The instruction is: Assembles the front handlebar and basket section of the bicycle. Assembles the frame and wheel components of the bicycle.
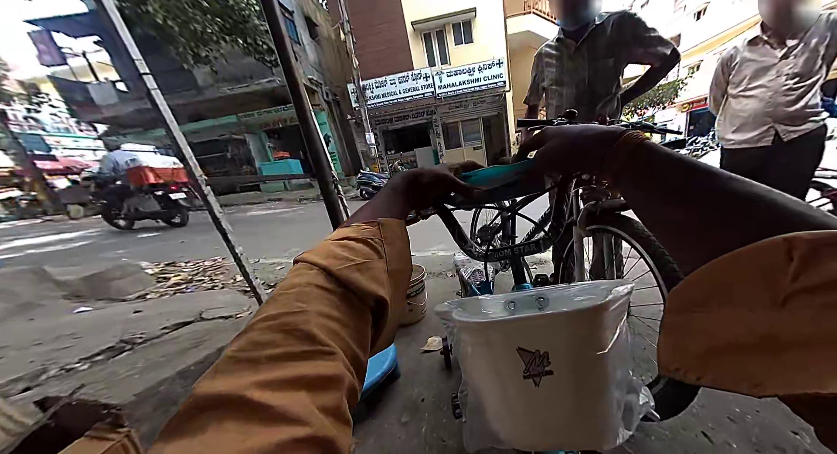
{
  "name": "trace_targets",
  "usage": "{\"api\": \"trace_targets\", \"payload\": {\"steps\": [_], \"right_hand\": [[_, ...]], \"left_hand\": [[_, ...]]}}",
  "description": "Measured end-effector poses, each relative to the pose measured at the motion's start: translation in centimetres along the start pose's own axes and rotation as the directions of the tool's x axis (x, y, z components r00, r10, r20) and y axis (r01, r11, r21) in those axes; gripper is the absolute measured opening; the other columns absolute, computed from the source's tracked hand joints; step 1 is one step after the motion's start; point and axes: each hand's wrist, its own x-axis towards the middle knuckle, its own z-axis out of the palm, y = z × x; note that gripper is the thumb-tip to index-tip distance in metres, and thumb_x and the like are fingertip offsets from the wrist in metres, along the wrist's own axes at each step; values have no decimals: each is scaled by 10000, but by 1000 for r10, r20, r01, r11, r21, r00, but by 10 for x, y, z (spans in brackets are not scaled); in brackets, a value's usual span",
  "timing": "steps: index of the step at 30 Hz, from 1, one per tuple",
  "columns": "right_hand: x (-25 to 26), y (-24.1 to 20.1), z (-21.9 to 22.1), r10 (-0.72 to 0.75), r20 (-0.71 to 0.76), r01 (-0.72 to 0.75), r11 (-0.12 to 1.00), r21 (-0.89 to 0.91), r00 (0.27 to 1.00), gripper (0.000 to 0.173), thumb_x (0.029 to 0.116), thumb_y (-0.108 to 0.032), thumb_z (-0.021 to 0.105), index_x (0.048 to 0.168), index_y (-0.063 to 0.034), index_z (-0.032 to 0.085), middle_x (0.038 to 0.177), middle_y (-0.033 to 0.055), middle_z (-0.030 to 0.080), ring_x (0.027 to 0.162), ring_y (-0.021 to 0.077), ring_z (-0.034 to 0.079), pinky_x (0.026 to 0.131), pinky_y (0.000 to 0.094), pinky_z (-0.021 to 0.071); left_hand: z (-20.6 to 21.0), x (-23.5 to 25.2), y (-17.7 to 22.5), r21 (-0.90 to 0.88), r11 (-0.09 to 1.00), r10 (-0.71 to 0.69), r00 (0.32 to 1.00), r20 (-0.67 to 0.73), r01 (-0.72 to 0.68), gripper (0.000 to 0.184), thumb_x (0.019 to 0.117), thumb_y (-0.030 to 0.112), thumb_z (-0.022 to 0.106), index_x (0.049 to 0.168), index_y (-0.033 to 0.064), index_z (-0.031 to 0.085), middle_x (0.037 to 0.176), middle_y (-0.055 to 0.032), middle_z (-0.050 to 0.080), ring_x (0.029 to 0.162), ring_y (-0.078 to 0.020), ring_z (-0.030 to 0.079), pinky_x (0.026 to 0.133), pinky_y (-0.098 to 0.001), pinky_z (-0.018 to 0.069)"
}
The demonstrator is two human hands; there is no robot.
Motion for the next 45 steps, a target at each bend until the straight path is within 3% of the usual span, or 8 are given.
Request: {"api": "trace_targets", "payload": {"steps": [7,13,21,25,34,40,43,45], "right_hand": [[-1,-2,2,-26,-57,32,994,107,998,265,850,-260,815,1088,-167,742,960,82,719,871,224,672,776,498,534],[-6,-9,7,-7,-119,25,989,145,993,248,833,-161,816,1071,-160,744,904,72,732,814,221,683,763,495,545],[-1,-8,5,37,-114,-24,993,112,993,258,860,-191,791,1113,-203,739,924,83,720,826,226,675,731,498,534],[6,0,8,-17,-94,30,989,147,995,163,908,-234,755,1070,-213,748,875,55,727,712,177,659,635,419,526],[-8,-1,0,-187,-34,185,981,-56,982,263,996,-394,668,1156,-192,721,902,59,715,754,171,669,726,432,561],[-6,1,-10,-95,36,99,989,-106,995,357,967,-554,636,1198,-297,725,1016,44,726,888,194,685,782,501,546],[-6,-2,-10,-2,10,2,999,-47,1000,563,983,-701,445,1186,-262,734,1040,43,704,918,179,658,793,473,523],[-6,-7,-11,46,-2,-46,999,-19,999,566,998,-674,452,1226,-240,734,1143,54,717,1038,200,672,894,511,516]], "left_hand": [[0,3,-7,-57,997,51,990,-132,-58,418,890,63,724,1291,117,617,1061,-50,686,857,-111,655,734,-282,567],[9,1,-3,-114,991,36,972,-232,-64,421,918,44,717,1324,91,615,1058,-42,709,879,-107,685,781,-290,588],[11,4,-6,-165,976,95,957,-275,-144,252,939,49,691,1191,50,670,974,-51,712,815,-114,679,739,-292,590],[14,2,-6,-167,965,143,943,-301,-200,208,963,47,678,1168,16,667,913,-65,715,774,-126,684,720,-296,595],[13,-9,-9,4,966,251,940,-233,-257,175,966,78,700,1127,18,662,894,-72,751,751,-109,710,719,-273,598],[12,-14,-6,199,927,353,921,-167,-319,128,974,87,689,1086,28,668,941,-43,754,798,-93,711,756,-280,599],[14,-18,-12,184,923,370,913,-171,-339,144,974,53,674,1114,28,656,1091,-49,749,903,-98,720,825,-285,601],[15,-18,-15,161,924,373,907,-195,-346,163,954,55,696,1109,24,653,1119,-60,743,927,-108,721,844,-297,603]]}}
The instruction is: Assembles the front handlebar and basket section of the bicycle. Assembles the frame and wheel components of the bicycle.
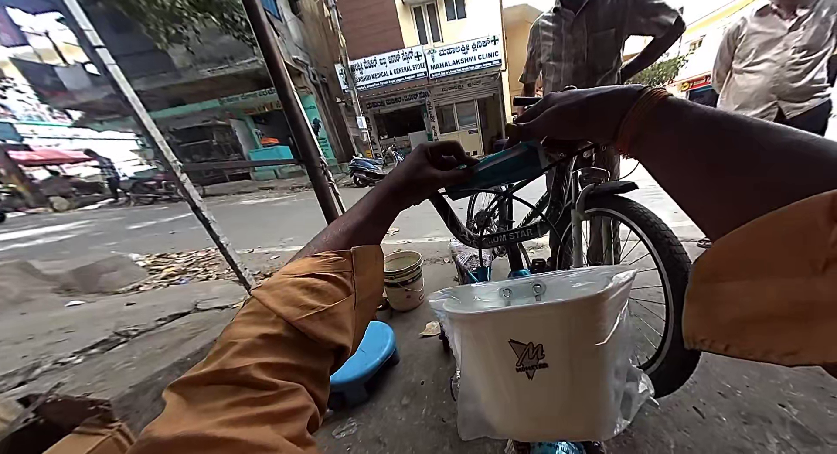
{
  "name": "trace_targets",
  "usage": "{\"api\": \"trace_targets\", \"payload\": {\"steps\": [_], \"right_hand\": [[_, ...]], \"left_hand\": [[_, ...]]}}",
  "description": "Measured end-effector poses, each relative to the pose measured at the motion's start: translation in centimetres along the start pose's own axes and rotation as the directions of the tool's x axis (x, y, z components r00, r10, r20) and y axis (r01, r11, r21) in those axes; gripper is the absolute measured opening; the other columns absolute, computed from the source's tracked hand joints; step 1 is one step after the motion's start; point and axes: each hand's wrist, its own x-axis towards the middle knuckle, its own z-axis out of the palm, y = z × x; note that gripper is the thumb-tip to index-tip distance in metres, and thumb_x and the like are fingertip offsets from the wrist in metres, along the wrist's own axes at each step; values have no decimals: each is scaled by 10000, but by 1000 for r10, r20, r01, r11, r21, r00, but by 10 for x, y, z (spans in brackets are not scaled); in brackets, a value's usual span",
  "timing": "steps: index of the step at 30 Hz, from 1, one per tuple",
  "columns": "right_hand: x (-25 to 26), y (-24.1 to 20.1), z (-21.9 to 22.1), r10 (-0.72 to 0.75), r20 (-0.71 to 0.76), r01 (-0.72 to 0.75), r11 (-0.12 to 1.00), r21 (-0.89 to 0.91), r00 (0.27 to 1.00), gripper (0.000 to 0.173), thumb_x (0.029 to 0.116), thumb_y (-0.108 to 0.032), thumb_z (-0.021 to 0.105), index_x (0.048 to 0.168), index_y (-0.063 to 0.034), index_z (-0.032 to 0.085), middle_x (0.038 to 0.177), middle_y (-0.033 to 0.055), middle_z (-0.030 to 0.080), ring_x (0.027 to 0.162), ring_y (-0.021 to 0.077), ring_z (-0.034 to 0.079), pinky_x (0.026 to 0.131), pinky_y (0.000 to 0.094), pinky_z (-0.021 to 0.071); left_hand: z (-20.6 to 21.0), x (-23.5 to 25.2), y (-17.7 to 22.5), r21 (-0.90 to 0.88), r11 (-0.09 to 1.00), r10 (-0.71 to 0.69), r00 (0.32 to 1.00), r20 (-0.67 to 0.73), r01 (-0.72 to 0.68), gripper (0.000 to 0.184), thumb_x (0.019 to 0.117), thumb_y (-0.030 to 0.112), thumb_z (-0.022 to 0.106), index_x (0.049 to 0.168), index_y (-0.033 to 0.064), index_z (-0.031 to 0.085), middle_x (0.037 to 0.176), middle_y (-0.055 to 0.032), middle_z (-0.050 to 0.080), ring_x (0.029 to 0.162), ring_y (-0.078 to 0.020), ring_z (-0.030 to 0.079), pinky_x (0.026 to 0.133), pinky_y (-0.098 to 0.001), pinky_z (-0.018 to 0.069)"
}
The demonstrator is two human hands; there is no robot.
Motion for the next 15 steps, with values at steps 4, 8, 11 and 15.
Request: {"api": "trace_targets", "payload": {"steps": [4,8,11,15], "right_hand": [[3,3,5,-32,35,29,996,84,999,420,937,-569,661,1173,-229,732,1000,52,715,863,170,675,754,432,559],[5,2,6,-73,46,69,995,70,996,316,908,-415,759,1141,-204,732,1000,71,716,873,190,671,771,458,541],[7,2,6,-50,63,41,989,145,997,235,949,-286,712,1163,-189,726,1008,69,730,853,180,691,743,410,566],[8,6,6,-68,72,53,979,197,995,215,966,-198,678,1175,-162,717,1015,70,732,849,172,698,746,388,580]], "left_hand": [[9,6,2,-22,999,-31,997,-73,29,204,923,104,763,1074,20,654,982,-70,755,850,-133,728,799,-321,614],[9,16,7,-31,991,-127,991,-29,126,311,956,125,725,1235,52,608,944,-60,739,845,-129,713,796,-314,598],[7,24,4,-81,986,-146,989,17,147,308,961,110,714,1251,49,627,971,-73,734,854,-147,714,797,-321,607],[7,30,5,-45,989,-138,990,32,140,290,961,132,718,1225,48,634,951,-73,735,831,-145,712,769,-318,604]]}}
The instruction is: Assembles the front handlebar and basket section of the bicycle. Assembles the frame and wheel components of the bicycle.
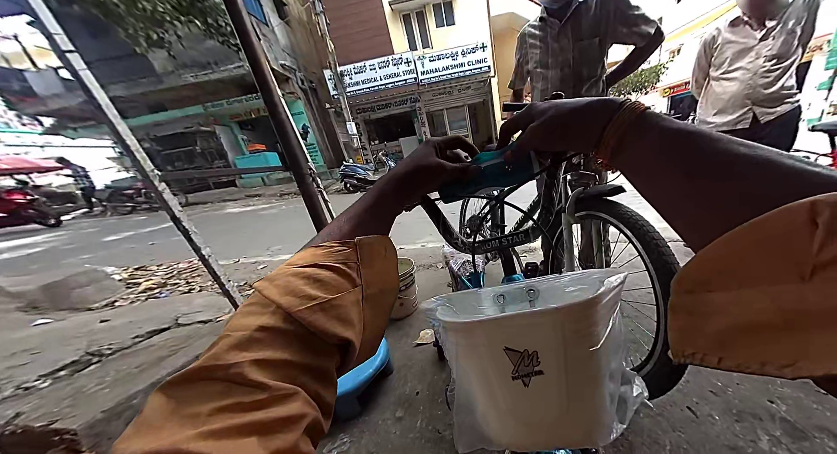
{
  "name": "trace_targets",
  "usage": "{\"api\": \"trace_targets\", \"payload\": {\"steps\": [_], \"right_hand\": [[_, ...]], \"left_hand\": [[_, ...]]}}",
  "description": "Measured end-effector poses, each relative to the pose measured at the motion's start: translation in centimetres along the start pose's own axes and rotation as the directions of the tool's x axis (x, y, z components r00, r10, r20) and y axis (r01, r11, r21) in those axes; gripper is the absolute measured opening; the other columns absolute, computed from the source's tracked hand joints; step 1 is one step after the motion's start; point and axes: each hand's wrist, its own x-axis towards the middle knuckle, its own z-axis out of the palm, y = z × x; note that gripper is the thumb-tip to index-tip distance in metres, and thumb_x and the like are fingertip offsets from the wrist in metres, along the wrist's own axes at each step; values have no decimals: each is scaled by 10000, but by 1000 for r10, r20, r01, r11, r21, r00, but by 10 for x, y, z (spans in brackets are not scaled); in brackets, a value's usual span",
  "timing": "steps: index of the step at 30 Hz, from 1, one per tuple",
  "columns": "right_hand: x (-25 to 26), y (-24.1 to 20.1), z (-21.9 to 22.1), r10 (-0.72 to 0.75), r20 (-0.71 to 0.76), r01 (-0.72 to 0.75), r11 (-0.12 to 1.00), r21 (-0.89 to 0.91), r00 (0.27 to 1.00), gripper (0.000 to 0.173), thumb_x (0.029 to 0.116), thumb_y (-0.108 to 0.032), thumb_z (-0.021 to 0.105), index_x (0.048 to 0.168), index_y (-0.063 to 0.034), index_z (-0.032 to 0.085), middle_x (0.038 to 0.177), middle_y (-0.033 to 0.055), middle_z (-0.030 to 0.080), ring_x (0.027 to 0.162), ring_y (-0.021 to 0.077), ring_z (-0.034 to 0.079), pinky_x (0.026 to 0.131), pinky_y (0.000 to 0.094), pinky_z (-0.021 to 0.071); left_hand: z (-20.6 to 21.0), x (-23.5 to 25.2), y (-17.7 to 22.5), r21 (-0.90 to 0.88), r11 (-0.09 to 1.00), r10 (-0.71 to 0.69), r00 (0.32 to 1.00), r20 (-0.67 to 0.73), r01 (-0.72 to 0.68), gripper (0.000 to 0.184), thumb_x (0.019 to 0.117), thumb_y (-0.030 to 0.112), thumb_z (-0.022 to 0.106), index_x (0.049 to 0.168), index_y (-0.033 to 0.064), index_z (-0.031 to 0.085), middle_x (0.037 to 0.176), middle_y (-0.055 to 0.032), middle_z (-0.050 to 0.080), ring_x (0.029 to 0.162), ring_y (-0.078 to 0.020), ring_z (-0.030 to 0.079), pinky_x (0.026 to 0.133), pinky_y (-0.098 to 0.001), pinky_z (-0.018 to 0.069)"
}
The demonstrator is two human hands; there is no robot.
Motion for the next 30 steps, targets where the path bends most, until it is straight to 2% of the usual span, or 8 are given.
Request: {"api": "trace_targets", "payload": {"steps": [4,8,16,21,23,26,28,30], "right_hand": [[-1,-3,1,-19,-5,19,998,-52,1000,217,974,-221,678,1184,-180,715,996,63,734,847,167,700,752,394,579],[-7,0,-1,-58,-12,58,998,-34,998,220,954,-184,704,1170,-151,676,915,72,725,745,165,685,667,357,569],[-9,-2,-8,11,8,-11,1000,26,1000,216,971,-301,670,1140,-182,731,983,30,735,776,116,680,665,294,560],[-2,-1,-6,-31,-16,30,998,-50,999,179,925,-275,747,1076,-179,749,878,29,737,715,114,666,635,321,543],[-1,-1,-3,-37,-15,35,994,-99,999,204,913,-274,768,1089,-175,738,896,16,745,782,127,678,708,376,548],[0,-3,-3,-35,1,35,990,-140,999,251,917,-270,769,1116,-130,707,941,46,723,855,165,677,779,424,552],[-1,-4,-2,-66,20,69,988,-139,998,257,886,-190,798,1110,-107,703,999,77,706,895,196,670,804,453,552],[1,-4,0,-94,20,96,981,-170,995,304,836,-155,834,1102,-112,693,1026,93,694,923,230,663,817,498,542]], "left_hand": [[1,2,7,-17,998,58,996,73,-57,313,1002,85,644,1312,68,603,1036,-94,726,884,-161,710,799,-325,605],[9,7,8,6,990,138,990,29,-138,177,987,70,665,1157,21,649,981,-84,744,820,-144,723,746,-306,616],[10,3,12,422,854,304,950,67,-303,105,986,160,690,1039,72,669,1008,-14,755,865,-76,730,798,-287,622],[12,-3,11,615,698,412,908,74,-366,124,973,226,679,986,108,716,895,-6,725,785,-79,678,731,-338,572],[10,-10,6,446,837,342,939,29,-318,142,995,206,674,1055,86,722,1027,-17,743,905,-79,698,838,-303,586],[-3,-22,0,-12,1000,-22,998,-53,22,339,1045,296,604,1318,101,657,1162,-62,713,1027,-151,690,903,-341,578],[-11,-25,-7,-46,983,-179,983,-44,177,376,1043,328,602,1374,150,611,1150,-59,714,983,-140,694,842,-329,580],[-16,-25,-10,-25,983,-182,983,-15,182,361,1008,242,666,1345,113,638,1141,-58,733,961,-130,702,825,-315,581]]}}
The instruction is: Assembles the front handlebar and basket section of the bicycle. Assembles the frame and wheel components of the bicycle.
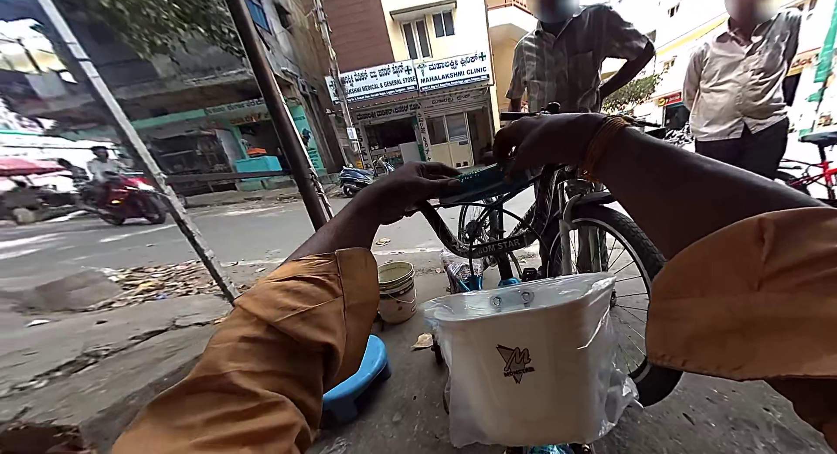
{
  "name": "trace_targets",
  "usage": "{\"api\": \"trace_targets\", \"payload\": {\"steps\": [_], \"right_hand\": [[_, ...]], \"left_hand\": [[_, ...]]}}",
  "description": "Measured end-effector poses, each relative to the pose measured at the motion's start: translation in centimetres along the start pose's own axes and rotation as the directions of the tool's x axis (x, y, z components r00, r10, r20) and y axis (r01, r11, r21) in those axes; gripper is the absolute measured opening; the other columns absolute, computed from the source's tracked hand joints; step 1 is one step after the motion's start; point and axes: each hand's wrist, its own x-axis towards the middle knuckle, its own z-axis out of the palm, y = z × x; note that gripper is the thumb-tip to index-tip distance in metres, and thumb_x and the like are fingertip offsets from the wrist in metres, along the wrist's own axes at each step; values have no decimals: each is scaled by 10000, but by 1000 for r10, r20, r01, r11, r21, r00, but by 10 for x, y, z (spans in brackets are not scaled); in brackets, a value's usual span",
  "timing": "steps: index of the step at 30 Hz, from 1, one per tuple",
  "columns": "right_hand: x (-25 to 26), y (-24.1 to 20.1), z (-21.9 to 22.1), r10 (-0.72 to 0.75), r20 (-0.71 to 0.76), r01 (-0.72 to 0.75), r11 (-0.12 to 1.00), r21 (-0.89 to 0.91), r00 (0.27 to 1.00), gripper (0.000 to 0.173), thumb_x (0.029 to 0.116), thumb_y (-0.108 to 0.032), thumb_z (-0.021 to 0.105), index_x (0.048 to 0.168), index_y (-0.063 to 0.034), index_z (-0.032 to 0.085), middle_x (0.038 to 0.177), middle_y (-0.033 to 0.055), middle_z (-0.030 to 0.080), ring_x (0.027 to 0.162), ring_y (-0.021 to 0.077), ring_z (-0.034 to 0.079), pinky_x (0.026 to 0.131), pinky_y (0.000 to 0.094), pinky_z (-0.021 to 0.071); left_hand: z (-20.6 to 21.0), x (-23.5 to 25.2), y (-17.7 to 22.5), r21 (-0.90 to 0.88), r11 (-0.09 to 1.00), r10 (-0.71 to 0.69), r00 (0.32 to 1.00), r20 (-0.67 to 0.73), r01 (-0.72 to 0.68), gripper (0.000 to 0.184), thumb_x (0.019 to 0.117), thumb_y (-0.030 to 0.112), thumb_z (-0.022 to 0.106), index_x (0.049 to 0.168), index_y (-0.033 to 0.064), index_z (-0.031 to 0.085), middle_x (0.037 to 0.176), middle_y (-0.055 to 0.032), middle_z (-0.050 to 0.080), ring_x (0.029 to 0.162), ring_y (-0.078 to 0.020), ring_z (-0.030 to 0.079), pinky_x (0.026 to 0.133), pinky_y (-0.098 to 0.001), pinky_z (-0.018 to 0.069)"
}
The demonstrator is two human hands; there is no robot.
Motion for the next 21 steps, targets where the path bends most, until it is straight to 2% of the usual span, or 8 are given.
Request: {"api": "trace_targets", "payload": {"steps": [4,9,12,16,17,19,20,21], "right_hand": [[-2,-2,4,58,24,-56,996,-74,998,510,846,-238,836,1313,-168,643,1188,87,700,1054,251,679,912,536,544],[0,-2,13,20,10,-17,963,-269,1000,250,849,-305,816,1035,-152,747,865,89,705,810,255,669,735,560,524],[-3,-2,14,-10,-45,0,975,-221,999,463,818,-241,839,1254,-184,694,1072,106,722,980,291,686,860,594,529],[-54,-19,-1,-125,-360,151,987,46,925,587,936,-223,735,1476,-125,529,1430,118,574,1270,220,582,1059,429,489],[-82,-24,4,-118,-490,160,986,44,864,476,966,-246,688,1411,-111,587,1354,103,619,1209,186,607,1027,406,504],[-154,-28,46,-6,-725,131,984,117,688,199,971,-291,690,1057,-112,701,944,-20,668,846,30,631,756,277,543],[-201,-24,81,82,-748,110,973,203,659,207,999,-302,658,1065,-108,679,954,-64,665,854,-24,635,751,212,564],[-250,-17,126,170,-731,118,938,325,661,226,1018,-259,604,1131,-69,653,1036,-34,679,931,22,655,812,247,584]], "left_hand": [[1,5,-5,64,991,117,992,38,-119,471,872,68,798,1298,55,597,1149,-86,691,1004,-150,684,874,-329,587],[14,1,4,295,946,143,990,-11,-134,488,860,97,817,1291,81,589,1206,-99,667,990,-184,688,851,-390,592],[18,4,7,448,886,146,989,-28,-118,575,823,131,840,1322,87,557,1204,-128,653,1028,-254,674,895,-495,572],[11,-19,22,398,915,128,983,-135,-64,512,909,153,767,1374,66,571,1221,-153,656,1047,-242,663,902,-468,558],[10,-39,25,370,925,173,959,-223,-81,475,954,232,725,1369,60,571,1206,-122,665,1038,-191,668,905,-412,564],[24,-104,19,316,934,296,856,-425,-166,406,1013,289,638,1343,62,574,1169,-32,668,1030,-98,662,939,-315,556],[42,-145,5,286,926,364,786,-500,-247,362,1036,271,594,1329,58,571,1172,-12,662,1043,-97,656,963,-316,549],[68,-188,-16,241,910,414,713,-566,-336,315,1065,234,540,1322,51,557,1180,-15,649,1058,-129,645,986,-354,538]]}}
